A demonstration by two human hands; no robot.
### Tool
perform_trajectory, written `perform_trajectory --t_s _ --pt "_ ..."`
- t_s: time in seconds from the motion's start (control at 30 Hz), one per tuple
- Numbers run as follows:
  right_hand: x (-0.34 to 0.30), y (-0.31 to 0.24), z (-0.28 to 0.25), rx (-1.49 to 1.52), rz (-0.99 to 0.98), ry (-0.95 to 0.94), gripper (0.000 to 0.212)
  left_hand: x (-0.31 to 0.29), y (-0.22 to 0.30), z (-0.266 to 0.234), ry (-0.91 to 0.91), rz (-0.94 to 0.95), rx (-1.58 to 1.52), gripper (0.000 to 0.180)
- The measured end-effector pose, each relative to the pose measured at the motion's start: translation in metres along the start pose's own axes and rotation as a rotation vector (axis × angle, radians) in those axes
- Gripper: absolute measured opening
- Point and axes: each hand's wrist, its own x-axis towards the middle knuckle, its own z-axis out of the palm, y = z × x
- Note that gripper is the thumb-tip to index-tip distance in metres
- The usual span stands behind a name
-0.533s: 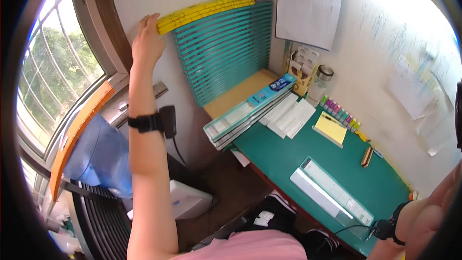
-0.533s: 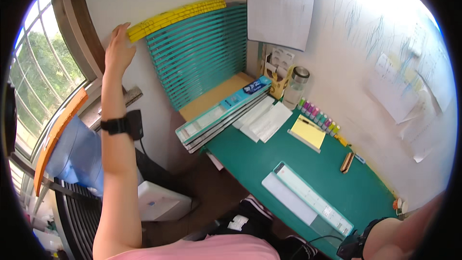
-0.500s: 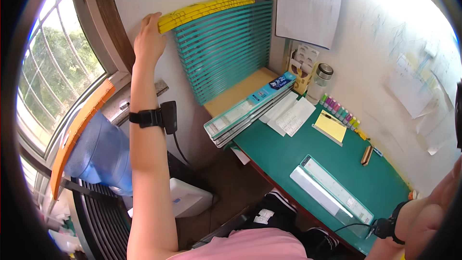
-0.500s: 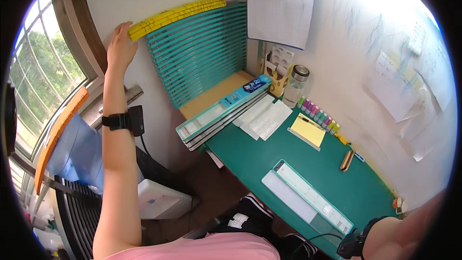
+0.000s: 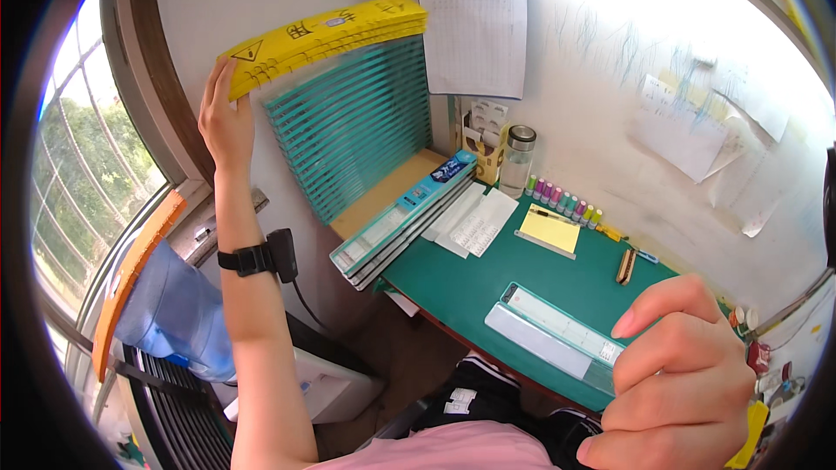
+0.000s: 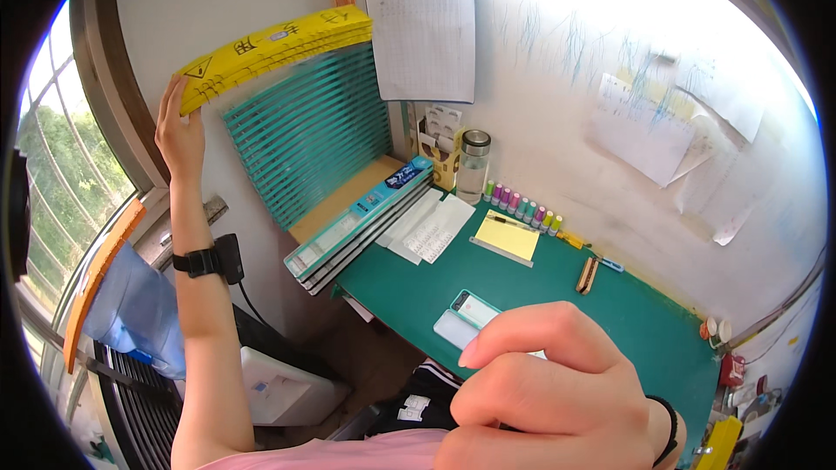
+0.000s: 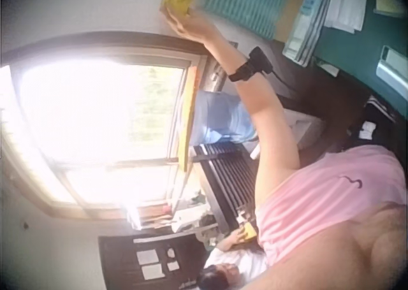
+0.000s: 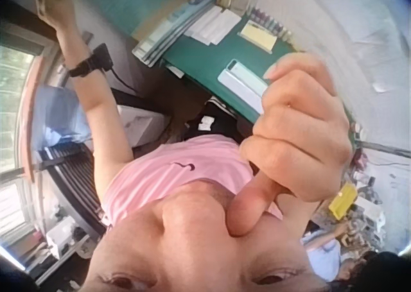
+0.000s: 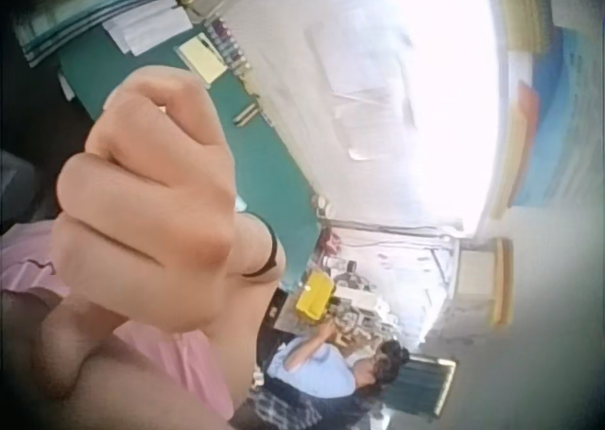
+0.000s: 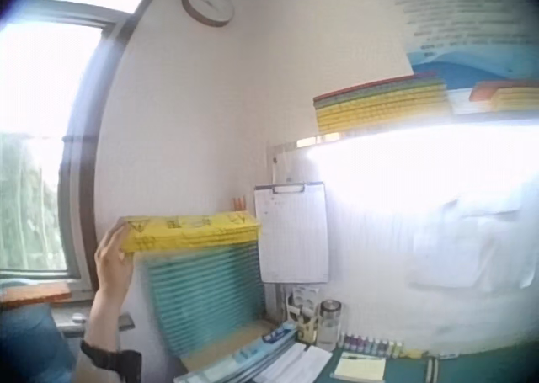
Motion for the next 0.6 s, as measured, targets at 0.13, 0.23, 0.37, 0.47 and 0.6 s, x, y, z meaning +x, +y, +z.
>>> perform_trajectory --t_s 0.13,0.23,0.37,0.47,0.6 --pt "-0.002 -0.005 -0.014 -0.024 -0.063 -0.015 0.065 0.018 0.032 -0.018 0.108 0.084 -0.091 0.051" --pt "-0.003 -0.013 -0.022 -0.053 -0.074 0.007 0.064 0.027 0.059 -0.021 0.191 0.115 -0.156 0.052" --pt "-0.011 -0.016 -0.029 -0.047 -0.083 0.042 0.063 0.034 0.081 -0.026 0.270 0.160 -0.225 0.053" --pt "-0.014 -0.032 -0.037 -0.044 -0.100 0.027 0.060 0.045 0.103 -0.026 0.316 0.160 -0.293 0.053" --pt "-0.017 -0.048 -0.063 -0.060 0.057 -0.181 0.032 0.051 0.118 -0.023 0.360 0.181 -0.313 0.052"
